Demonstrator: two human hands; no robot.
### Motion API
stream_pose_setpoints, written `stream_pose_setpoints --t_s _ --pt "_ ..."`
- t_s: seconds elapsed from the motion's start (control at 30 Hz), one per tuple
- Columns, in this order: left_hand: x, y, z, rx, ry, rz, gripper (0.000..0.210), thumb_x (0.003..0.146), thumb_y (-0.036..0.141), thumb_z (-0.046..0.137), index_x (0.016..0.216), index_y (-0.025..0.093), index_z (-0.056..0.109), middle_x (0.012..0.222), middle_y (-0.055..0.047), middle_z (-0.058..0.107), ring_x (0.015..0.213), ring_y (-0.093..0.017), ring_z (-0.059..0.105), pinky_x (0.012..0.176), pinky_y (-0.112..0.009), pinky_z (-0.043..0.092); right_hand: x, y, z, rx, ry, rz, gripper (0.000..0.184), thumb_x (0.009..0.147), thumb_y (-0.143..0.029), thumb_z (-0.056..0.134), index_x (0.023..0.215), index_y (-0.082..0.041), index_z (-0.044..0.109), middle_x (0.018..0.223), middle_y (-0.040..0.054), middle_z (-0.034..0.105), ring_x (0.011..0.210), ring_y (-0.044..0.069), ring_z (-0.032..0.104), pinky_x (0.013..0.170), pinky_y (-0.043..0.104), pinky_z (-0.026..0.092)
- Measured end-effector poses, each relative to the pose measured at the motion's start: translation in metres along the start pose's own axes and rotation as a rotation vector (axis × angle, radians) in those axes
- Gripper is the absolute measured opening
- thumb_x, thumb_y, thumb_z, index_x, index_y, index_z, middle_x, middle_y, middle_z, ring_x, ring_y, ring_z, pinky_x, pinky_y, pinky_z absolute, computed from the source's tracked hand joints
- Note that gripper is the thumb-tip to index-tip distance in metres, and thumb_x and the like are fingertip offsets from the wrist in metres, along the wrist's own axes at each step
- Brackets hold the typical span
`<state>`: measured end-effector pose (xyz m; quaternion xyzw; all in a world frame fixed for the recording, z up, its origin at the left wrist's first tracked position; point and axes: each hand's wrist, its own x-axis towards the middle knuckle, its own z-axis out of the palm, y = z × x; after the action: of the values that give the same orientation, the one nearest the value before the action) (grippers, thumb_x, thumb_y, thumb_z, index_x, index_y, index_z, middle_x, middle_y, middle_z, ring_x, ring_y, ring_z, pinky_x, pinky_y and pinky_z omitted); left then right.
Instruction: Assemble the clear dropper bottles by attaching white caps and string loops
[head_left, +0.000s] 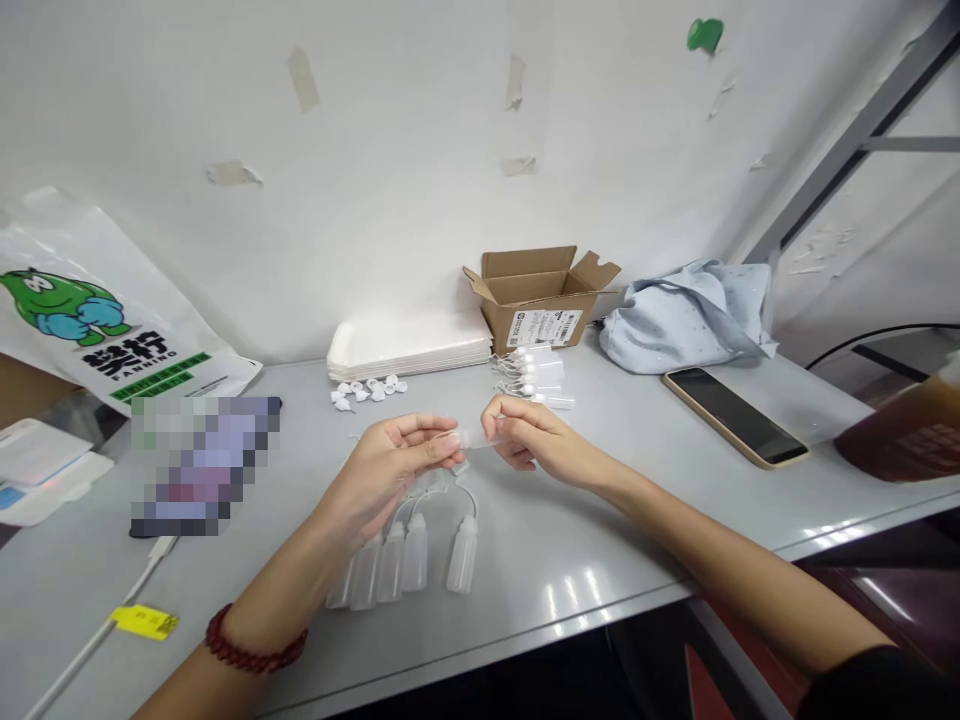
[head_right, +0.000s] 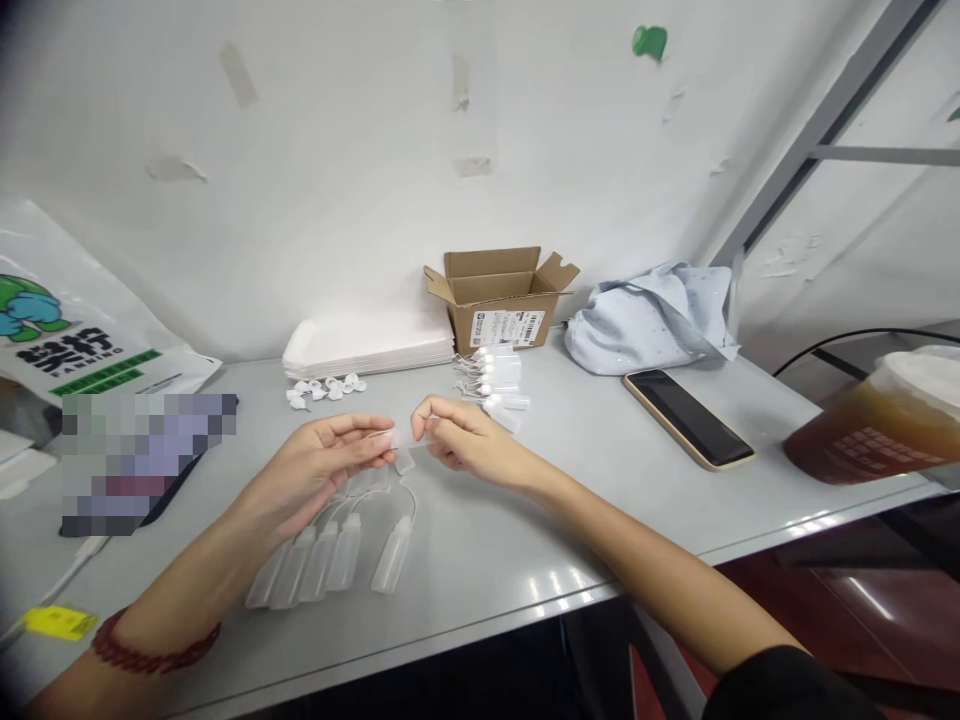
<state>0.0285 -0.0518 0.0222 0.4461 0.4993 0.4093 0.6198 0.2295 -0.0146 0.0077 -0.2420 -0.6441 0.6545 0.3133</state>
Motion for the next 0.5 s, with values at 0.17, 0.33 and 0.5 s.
stream_pose_setpoints --t_s 0.17,0.33,0.5 --pt "0.0005 -0.0041 0.0054 0.111 0.100 0.185 0.041 0.057 0.021 0.082 0.090 0.018 0.060 0.081 0.002 0.065 0.079 -0.014 0.064 0.077 -0.028 0.051 0.0016 0.0002 -0.0011 0.021 0.007 0.025 0.013 0.088 -0.023 0.038 0.080 -0.020 0.048 0.056 -0.0081 0.026 0.049 0.008 0.022 0.044 0.019 0.021" --pt "0.0002 -0.0029 0.0082 0.155 0.135 0.203 0.037 0.061 0.029 0.080 0.092 0.018 0.063 0.089 -0.003 0.068 0.091 -0.020 0.065 0.084 -0.034 0.051 0.0025 -0.0032 -0.0002 0.063 0.029 0.005 0.013 0.086 -0.019 0.036 0.078 -0.020 0.046 0.055 -0.0090 0.022 0.048 0.007 0.020 0.044 0.019 0.020" --pt "-0.0010 0.0003 0.0064 0.099 0.014 0.096 0.032 0.077 0.046 0.066 0.085 0.015 0.068 0.083 -0.007 0.070 0.080 -0.020 0.067 0.078 -0.034 0.052 0.0011 -0.0056 0.0008 0.048 0.034 -0.026 0.013 0.087 -0.019 0.037 0.078 -0.019 0.047 0.055 -0.0085 0.026 0.048 0.007 0.022 0.043 0.019 0.021"
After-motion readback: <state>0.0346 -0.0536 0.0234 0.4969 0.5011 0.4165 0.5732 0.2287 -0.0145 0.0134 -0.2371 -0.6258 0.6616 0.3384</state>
